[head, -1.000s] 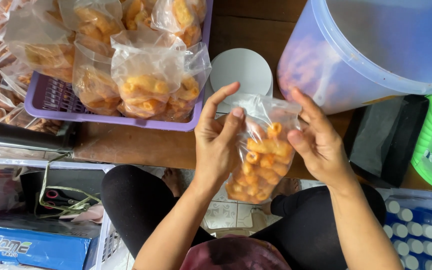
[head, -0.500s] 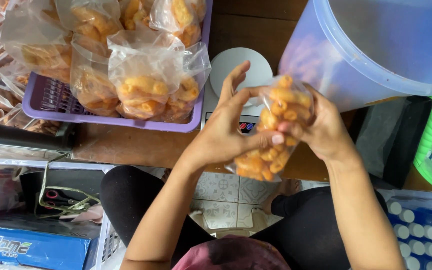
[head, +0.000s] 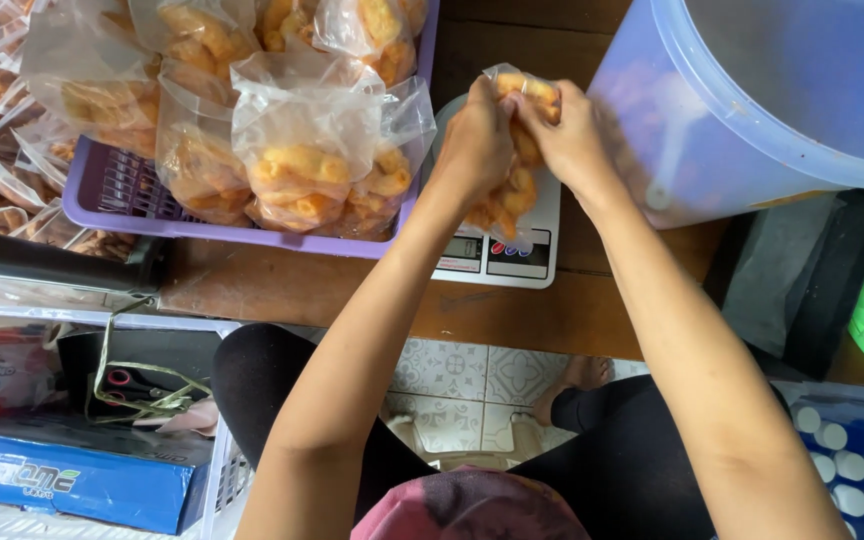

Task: The person scoops orange puffed snacks from a large plastic bucket into a small clear plastic bag using a white plastic scoop. After filling the bag, they place it on a digital scale, then move it to a purple basket containing other filled bags.

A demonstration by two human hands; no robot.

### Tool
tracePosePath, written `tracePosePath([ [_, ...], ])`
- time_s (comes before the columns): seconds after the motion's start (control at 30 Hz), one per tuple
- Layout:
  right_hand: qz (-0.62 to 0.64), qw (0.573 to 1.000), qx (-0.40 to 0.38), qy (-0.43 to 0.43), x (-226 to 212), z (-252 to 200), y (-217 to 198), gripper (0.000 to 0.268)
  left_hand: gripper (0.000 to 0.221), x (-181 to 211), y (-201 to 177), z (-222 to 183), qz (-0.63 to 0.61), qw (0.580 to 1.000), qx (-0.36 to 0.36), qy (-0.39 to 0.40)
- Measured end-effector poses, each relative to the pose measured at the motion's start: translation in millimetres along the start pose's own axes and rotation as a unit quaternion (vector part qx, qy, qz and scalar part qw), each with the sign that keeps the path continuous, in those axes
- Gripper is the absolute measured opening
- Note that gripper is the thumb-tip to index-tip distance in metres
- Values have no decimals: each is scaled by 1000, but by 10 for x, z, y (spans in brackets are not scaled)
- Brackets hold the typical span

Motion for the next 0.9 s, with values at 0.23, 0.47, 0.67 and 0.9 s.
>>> tracePosePath([
  [0.23, -170, 985, 7, -27, -29, 239, 179, 50, 48, -308, 56, 297, 38, 997, 8, -74],
  [0.47, -197, 980, -4, -19, 104, 282, 167, 88, 57, -486, 149, 390, 58, 988, -18, -143],
  [0.67, -150, 985, -41, 72, -108, 116, 35, 93, 71, -662, 193, 558, -30, 987, 41, -151],
  [0.9, -156, 983, -70, 69, -6, 132, 147, 96, 83, -730, 255, 595, -10, 988, 49, -146],
])
Point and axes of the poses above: each hand's wrist, its own z-axis towards the middle knuckle, its own y-axis out of the palm, x = y × z, the point moved 8 cm from there along z, towards the middle knuckle, and after that the axes turned 5 degrees about y, right-handed, at the moved point
